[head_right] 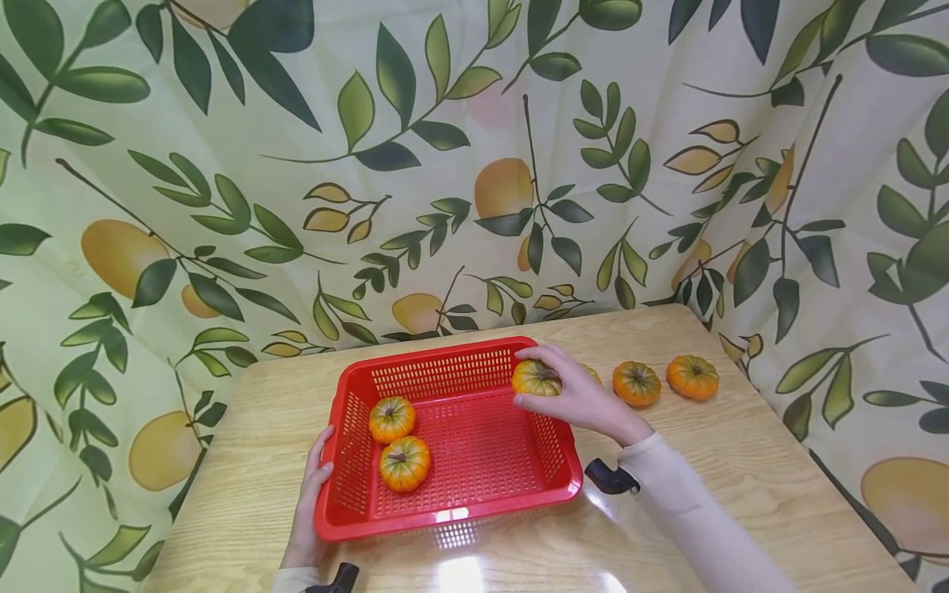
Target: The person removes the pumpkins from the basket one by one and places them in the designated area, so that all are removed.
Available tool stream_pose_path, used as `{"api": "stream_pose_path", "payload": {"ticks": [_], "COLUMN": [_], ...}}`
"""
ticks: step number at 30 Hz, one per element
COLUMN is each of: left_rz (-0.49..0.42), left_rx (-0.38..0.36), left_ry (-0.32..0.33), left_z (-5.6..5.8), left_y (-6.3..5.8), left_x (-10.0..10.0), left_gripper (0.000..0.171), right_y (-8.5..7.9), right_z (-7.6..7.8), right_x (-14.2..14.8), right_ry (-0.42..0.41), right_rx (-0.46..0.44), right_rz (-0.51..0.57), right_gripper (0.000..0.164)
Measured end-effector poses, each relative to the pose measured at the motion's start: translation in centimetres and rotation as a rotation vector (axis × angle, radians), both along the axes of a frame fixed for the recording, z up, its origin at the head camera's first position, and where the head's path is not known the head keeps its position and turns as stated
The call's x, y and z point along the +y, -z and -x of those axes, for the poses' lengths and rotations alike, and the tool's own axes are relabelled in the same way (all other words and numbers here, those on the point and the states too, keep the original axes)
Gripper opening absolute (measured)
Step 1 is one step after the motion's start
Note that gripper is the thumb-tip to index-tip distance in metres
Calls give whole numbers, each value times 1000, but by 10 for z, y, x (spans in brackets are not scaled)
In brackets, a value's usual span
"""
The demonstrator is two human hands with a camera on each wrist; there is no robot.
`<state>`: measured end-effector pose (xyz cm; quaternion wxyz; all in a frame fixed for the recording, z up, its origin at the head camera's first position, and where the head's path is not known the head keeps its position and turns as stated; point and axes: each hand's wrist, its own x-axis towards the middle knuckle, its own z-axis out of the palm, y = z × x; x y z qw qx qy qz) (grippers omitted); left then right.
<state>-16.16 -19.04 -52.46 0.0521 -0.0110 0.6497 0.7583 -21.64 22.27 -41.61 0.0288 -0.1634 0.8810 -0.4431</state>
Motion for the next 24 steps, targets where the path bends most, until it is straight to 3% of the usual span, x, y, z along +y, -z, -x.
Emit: {"api": "stream_pose_path", "payload": {"ticks": [5,16,24], "left_rz": [1,5,4], "left_rx": [10,2,-13], "left_ry": [1,1,0], "left_z": [0,0,0], "left_y": [0,-1,-2], "left_x": [0,0,0], "left_gripper": [57,57,57], "right_y": [7,13,22], "right_z": [-4,-14,-20], "right_x": [8,25,35], "right_ry": [3,77,119], "right_rx": [47,7,65], "right_rz": [-5,8,-7], "right_gripper": [55,57,49]}}
